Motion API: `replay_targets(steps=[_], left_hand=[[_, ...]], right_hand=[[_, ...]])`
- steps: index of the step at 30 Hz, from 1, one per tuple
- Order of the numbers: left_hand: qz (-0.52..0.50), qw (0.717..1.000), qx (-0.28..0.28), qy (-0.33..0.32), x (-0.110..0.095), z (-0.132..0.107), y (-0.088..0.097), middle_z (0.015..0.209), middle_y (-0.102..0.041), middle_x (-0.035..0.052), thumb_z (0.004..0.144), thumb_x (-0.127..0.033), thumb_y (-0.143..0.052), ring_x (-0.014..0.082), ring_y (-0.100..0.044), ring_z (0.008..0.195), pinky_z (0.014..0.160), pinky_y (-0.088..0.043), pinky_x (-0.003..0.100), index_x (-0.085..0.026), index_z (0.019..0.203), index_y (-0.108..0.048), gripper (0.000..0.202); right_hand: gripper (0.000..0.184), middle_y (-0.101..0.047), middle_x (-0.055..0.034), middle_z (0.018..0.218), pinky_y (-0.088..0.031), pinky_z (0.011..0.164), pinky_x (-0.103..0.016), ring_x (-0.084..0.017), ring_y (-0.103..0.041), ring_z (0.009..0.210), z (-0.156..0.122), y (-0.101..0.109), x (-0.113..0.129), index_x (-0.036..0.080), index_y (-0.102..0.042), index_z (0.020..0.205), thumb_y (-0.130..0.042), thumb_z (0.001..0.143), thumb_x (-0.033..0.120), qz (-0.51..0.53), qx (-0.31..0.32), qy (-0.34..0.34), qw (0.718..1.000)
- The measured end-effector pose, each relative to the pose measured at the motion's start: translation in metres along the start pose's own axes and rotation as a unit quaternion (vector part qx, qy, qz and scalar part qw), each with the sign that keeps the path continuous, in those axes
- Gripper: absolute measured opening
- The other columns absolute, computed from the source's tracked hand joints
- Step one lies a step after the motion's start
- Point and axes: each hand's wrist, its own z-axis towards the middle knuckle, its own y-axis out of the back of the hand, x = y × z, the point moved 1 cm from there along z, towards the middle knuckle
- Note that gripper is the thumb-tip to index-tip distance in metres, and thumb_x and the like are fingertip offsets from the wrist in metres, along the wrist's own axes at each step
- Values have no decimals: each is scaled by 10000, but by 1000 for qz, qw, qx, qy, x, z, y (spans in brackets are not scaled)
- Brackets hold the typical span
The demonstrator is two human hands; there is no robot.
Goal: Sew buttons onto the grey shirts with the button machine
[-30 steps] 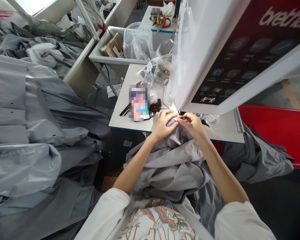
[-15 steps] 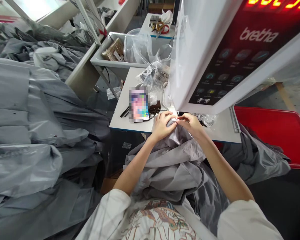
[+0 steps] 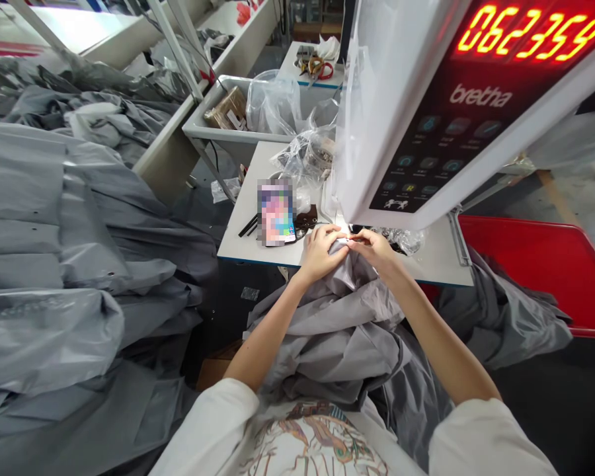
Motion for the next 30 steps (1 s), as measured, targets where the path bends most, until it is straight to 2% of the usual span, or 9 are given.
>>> replay_targets(steps=[8,13,17,20,22,24,26,28,30], left_hand=[[-3,1000,-17,-2,1,0,-2,1244,-560,22,861,-348,-613,202,-476,1188,1035,-338,346,-291,1109,-647,257],[9,1000,-13,0,-1,-1,-1,1240,-558,22,863,-388,-611,201,-489,1179,1044,-340,348,-295,1112,-643,268],[7,1000,-10,-7,-1,-2,0,1244,-552,29,866,-378,-606,206,-488,1180,1054,-339,355,-286,1110,-644,264],[4,1000,-11,-5,0,-2,-1,1234,-553,35,864,-367,-607,212,-487,1179,1054,-336,368,-285,1105,-648,258],[3,1000,-14,-6,1,-2,-2,1228,-553,38,860,-358,-613,215,-490,1174,1055,-334,375,-287,1102,-651,256],[2,1000,-16,-11,2,-1,-3,1222,-552,39,857,-350,-616,216,-493,1170,1057,-334,377,-288,1098,-653,251],[2,1000,-16,-17,3,-1,-4,1215,-553,43,858,-349,-616,216,-493,1167,1056,-340,377,-285,1102,-653,255],[2,1000,-15,-20,3,-1,-4,1210,-552,49,860,-349,-614,219,-492,1168,1054,-347,378,-279,1110,-651,263],[4,1000,-15,-19,3,-1,-3,1208,-552,52,862,-353,-611,222,-489,1170,1055,-351,381,-276,1116,-650,269]], right_hand=[[306,-556,-4,743,-360,636,-277,-133,-446,664,-3,-2,9,159,-649,781,-632,633,426,-52,-17,4,998],[308,-519,2,763,-364,605,-265,-110,-410,633,-12,7,14,163,-661,853,-655,668,408,-79,-85,35,993],[239,-555,-8,797,-408,612,-260,-121,-477,656,-15,50,13,186,-633,863,-635,720,378,-112,-211,111,965],[201,-603,-30,848,-451,651,-276,-139,-531,691,-7,99,16,190,-626,904,-571,776,335,-180,-326,170,912],[164,-625,-50,857,-469,701,-299,-157,-555,714,7,129,20,179,-627,877,-538,786,284,-259,-360,182,878],[154,-648,-75,868,-470,762,-317,-181,-580,763,29,151,27,166,-633,850,-506,787,227,-343,-335,187,857],[183,-669,-103,896,-458,800,-320,-207,-599,825,55,161,37,150,-650,855,-482,789,182,-422,-268,183,846],[212,-687,-124,926,-449,796,-319,-238,-611,881,79,162,49,134,-668,881,-478,789,158,-480,-197,161,840],[239,-692,-139,971,-445,776,-320,-264,-615,920,93,155,61,125,-675,918,-470,798,152,-508,-177,139,831]])
